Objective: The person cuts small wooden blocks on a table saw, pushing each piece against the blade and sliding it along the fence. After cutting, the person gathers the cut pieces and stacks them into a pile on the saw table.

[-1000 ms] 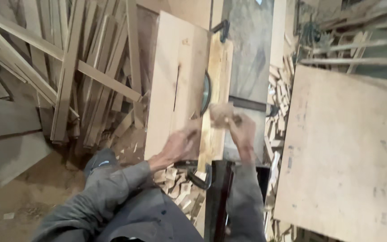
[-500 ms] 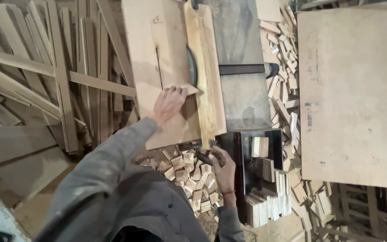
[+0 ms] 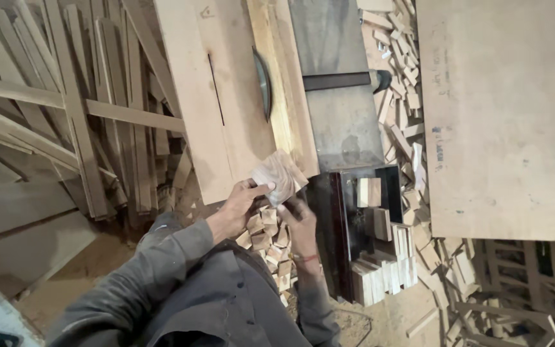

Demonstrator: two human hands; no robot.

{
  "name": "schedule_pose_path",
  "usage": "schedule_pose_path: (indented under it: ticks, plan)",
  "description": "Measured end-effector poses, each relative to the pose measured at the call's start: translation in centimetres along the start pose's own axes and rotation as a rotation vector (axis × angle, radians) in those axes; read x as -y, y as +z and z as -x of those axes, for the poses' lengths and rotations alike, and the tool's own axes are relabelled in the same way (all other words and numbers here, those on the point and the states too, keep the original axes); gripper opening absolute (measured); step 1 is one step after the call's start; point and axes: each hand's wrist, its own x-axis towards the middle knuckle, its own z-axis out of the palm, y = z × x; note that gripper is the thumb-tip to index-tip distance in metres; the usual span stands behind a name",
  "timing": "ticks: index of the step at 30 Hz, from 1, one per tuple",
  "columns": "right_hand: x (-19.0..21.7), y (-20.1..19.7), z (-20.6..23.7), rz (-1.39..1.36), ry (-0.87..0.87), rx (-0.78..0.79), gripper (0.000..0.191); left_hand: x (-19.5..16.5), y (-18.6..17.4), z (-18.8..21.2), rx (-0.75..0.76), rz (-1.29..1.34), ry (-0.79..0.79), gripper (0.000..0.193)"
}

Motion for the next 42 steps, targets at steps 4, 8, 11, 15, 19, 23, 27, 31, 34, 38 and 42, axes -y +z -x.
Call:
schedule_pose_path:
  ticks: [4, 8, 11, 15, 19, 23, 27, 31, 34, 38, 42]
  plan:
    - [1.0, 1.9, -1.7, -0.508, -0.011, -0.096, 0.039, -0.7, 0.4, 1.3, -0.002, 0.055, 0.033, 0.023]
    - [1.6, 2.0, -3.4, -0.381, 0.170, -0.174, 0.034, 0.8, -1.0, -0.3, 0.045, 0.045, 0.033, 0.020]
    - [2.0, 1.1, -5.7, -0.078, 0.099, -0.179, 0.028, 2.1, -2.1, -1.9, 0.066, -0.103, -0.024, 0.025]
    - [2.9, 0.6, -10.4, 0.575, -0.211, -0.239, 0.025, 1.4, -1.3, -3.5, -0.121, -0.735, 0.527, 0.029]
    - [4.2, 1.3, -13.7, 0.696, -0.368, -0.266, 0.023, -1.4, 1.3, -5.9, -0.126, -0.985, 0.844, 0.059]
    - [5.3, 1.9, -14.9, 0.847, -0.367, -0.313, 0.020, -2.0, 2.6, -7.6, -0.054, -1.009, 0.769, 0.074]
    - [5.8, 1.6, -16.0, 0.890, -0.327, -0.298, 0.021, -1.6, 2.1, -8.7, 0.008, -0.958, 0.871, 0.079]
    - [5.5, 1.2, -17.2, 0.866, -0.276, -0.251, 0.025, -1.6, 2.0, -9.0, -0.008, -0.971, 0.865, 0.079]
    - [5.0, 1.1, -18.0, 0.899, -0.290, -0.234, 0.026, -1.4, 2.6, -8.2, -0.004, -0.994, 0.615, 0.083]
    - [4.8, 0.8, -19.3, 0.904, -0.289, -0.185, 0.026, -0.8, 3.2, -7.7, 0.025, -0.937, 0.630, 0.083]
    - [5.2, 1.2, -20.8, 0.898, -0.327, -0.192, 0.024, -1.1, 2.6, -9.1, 0.072, -0.891, 0.817, 0.087]
